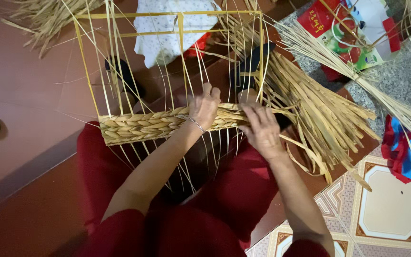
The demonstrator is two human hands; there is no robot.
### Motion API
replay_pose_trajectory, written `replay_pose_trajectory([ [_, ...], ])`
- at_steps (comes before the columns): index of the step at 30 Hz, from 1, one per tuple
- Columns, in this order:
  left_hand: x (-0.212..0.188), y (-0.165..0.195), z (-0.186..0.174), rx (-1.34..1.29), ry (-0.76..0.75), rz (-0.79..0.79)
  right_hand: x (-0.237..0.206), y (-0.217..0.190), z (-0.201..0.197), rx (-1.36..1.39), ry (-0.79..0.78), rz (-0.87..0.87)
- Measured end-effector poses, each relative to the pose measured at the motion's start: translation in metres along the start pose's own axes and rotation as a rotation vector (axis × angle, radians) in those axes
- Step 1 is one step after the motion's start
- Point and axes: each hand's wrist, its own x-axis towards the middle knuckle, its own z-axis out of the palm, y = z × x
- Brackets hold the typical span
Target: The person sits on the floor weaving a basket, threading and tightening palm leaf strips around the woven band and the upright bamboo stakes of the frame, pulling new strips from a pile beside them and working the weave along the band by hand.
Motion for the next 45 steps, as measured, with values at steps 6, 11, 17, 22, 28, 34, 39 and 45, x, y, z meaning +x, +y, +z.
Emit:
replay_pose_trajectory([
  [6, -0.001, 0.007, 0.003, -0.003, -0.024, 0.204, 0.001, 0.002, 0.012, -0.059, -0.038, -0.024],
  [11, -0.002, 0.013, -0.021, -0.368, -0.211, -0.073, 0.002, 0.005, 0.005, 0.187, -0.483, 0.314],
  [17, -0.016, 0.028, -0.036, 0.007, -0.339, 0.275, 0.022, 0.01, -0.059, 0.439, -0.483, 0.353],
  [22, -0.008, 0.032, -0.017, 0.158, -0.244, 0.293, 0.055, 0.001, -0.114, -0.266, -0.568, 0.356],
  [28, 0.001, 0.014, -0.016, -0.386, -0.316, -0.174, 0.074, 0.008, -0.103, -0.708, 0.528, -0.002],
  [34, 0.002, 0.007, -0.014, -0.623, -0.263, -0.34, 0.067, -0.001, 0.015, 0.436, -0.288, 0.55],
  [39, -0.001, 0.0, -0.008, -0.586, -0.097, -0.301, 0.074, 0.011, 0.064, 1.028, -0.16, 0.818],
  [45, -0.002, 0.007, -0.018, -0.846, 0.043, -0.394, 0.052, 0.004, 0.064, 0.972, -0.064, 0.774],
])
